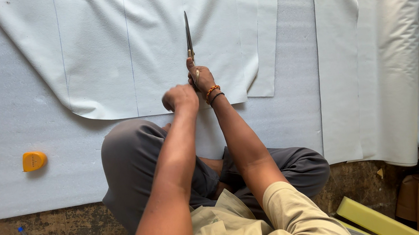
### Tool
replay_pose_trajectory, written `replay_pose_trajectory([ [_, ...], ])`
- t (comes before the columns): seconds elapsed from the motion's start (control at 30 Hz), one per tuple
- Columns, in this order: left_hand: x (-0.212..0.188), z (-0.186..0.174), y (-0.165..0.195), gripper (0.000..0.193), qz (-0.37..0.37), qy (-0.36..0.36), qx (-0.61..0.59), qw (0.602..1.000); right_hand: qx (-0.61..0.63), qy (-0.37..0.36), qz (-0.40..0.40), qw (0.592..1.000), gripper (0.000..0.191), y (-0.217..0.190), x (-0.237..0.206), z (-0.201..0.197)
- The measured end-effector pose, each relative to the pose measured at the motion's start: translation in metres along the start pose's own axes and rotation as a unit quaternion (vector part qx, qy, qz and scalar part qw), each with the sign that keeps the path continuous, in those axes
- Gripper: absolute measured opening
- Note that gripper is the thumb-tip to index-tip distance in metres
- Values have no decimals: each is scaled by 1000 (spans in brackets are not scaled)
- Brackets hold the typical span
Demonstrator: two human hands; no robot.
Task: The person sits on the workshop floor and cuts a large white fabric sheet along marked guide lines using scissors, holding the material flat with one hand while cutting with the other, and repositions the fabric between cuts.
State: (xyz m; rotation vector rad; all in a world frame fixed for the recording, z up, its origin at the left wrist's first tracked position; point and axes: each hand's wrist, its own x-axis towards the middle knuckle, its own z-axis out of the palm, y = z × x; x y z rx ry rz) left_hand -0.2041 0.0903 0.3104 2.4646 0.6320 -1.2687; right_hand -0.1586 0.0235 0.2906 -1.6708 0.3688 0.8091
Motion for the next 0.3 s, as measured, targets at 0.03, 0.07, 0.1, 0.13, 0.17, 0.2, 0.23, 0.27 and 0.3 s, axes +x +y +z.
replay_pose_trajectory([
  [0.03, 6, -19, 0, 29, 16, 12, 104, 994, 3, -13, -3, 1000, 71, 1, 2, -3],
  [0.07, 14, -36, -1, 31, 33, 24, 207, 978, 5, -25, -5, 1000, 73, 2, 4, -4],
  [0.1, 23, -50, -4, 38, 50, 47, 309, 949, 15, -27, 3, 1000, 73, 1, 7, -4],
  [0.13, 32, -60, -12, 48, 68, 69, 408, 908, 25, -28, 12, 999, 72, 2, 10, -4],
  [0.17, 41, -65, -21, 40, 134, 98, 411, 896, 36, -29, 23, 999, 72, 4, 12, -5],
  [0.2, 52, -69, -33, 34, 199, 128, 414, 879, 35, -29, 27, 999, 72, 4, 15, -6],
  [0.23, 64, -72, -45, 31, 264, 158, 415, 856, 36, -29, 31, 998, 73, 3, 19, -6],
  [0.27, 74, -72, -58, 28, 348, 161, 416, 824, 37, -29, 34, 998, 73, 3, 22, -5],
  [0.3, 83, -67, -72, 26, 429, 160, 414, 787, 27, -24, 32, 999, 73, 4, 24, -5],
])
